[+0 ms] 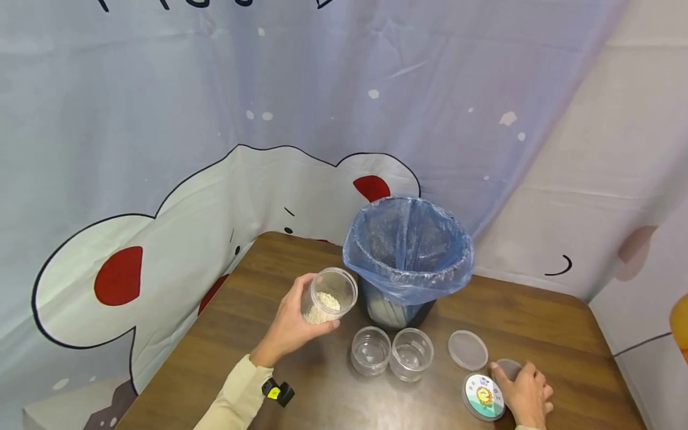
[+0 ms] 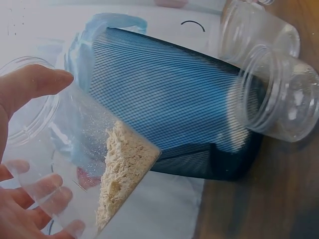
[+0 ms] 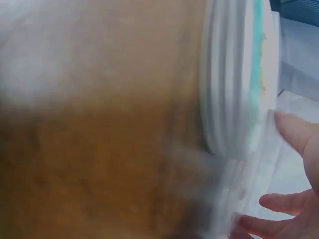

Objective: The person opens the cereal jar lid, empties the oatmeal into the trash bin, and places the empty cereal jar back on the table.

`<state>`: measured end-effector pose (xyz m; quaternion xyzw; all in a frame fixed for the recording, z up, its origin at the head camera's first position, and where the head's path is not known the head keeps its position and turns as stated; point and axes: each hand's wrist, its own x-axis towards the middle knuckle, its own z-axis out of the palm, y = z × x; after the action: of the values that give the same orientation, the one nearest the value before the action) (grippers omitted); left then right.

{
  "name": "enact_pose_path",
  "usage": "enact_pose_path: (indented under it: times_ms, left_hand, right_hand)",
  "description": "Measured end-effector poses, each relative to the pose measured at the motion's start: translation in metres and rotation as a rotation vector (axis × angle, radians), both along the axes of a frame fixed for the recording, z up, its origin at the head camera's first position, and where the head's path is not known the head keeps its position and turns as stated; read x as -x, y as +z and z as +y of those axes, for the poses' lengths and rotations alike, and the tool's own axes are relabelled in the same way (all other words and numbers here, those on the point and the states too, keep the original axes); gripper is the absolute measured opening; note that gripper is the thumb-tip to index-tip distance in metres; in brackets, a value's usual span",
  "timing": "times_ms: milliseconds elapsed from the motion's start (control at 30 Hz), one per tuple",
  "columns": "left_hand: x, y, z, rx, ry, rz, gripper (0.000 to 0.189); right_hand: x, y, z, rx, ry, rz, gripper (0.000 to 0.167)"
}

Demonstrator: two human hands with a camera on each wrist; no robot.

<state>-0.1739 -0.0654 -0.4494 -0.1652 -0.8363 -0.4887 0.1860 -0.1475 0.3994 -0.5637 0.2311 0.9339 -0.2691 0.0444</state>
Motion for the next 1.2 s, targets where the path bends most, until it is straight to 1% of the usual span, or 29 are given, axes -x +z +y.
enact_pose_path:
  times_ms: [100, 167, 267, 333, 533, 600, 667, 733, 833, 900, 1000, 1100, 1200]
  left_hand:
    - [0.002, 0.006, 0.000, 0.000, -0.005, 0.014, 0.087]
    - [0.002, 0.009, 0.001, 0.002, -0.003, 0.013, 0.087]
    - [0.002, 0.011, 0.001, 0.012, 0.008, 0.009, 0.086]
    - [0.002, 0.013, 0.001, 0.021, 0.015, 0.019, 0.086]
    - [0.005, 0.017, 0.000, 0.031, 0.026, 0.073, 0.086]
    - [0.007, 0.018, 0.000, 0.038, 0.032, 0.086, 0.086]
    - [0.010, 0.019, -0.001, 0.045, 0.035, 0.103, 0.086]
    - [0.012, 0.021, -0.001, 0.050, 0.032, 0.120, 0.086]
    - [0.016, 0.023, -0.001, 0.058, 0.027, 0.147, 0.086]
    - [0.018, 0.025, -0.001, 0.064, 0.024, 0.158, 0.086]
    - [0.022, 0.027, -0.001, 0.074, 0.029, 0.170, 0.086]
    - [0.024, 0.030, 0.000, 0.081, 0.038, 0.186, 0.086]
    - [0.026, 0.033, 0.002, 0.084, 0.046, 0.210, 0.087]
  right_hand:
    - [-0.001, 0.009, -0.002, 0.000, -0.003, 0.032, 0.089]
    - [0.000, 0.015, -0.007, -0.003, -0.010, 0.092, 0.079]
    - [0.003, 0.028, -0.021, 0.017, -0.019, 0.233, 0.066]
    - [0.006, 0.038, -0.033, 0.044, -0.032, 0.368, 0.058]
    - [0.016, 0.075, -0.078, 0.186, -0.095, 0.710, 0.038]
    - [0.018, 0.088, -0.092, 0.260, -0.106, 0.775, 0.036]
    - [0.018, 0.103, -0.106, 0.345, -0.092, 0.818, 0.036]
    - [0.018, 0.117, -0.118, 0.407, -0.056, 0.828, 0.037]
    - [0.018, 0.135, -0.133, 0.466, 0.026, 0.802, 0.042]
    - [0.019, 0.144, -0.139, 0.477, 0.079, 0.748, 0.047]
    - [0.023, 0.155, -0.146, 0.509, 0.136, 0.658, 0.057]
    - [0.028, 0.163, -0.151, 0.528, 0.161, 0.600, 0.064]
    - [0.033, 0.168, -0.155, 0.551, 0.148, 0.591, 0.068]
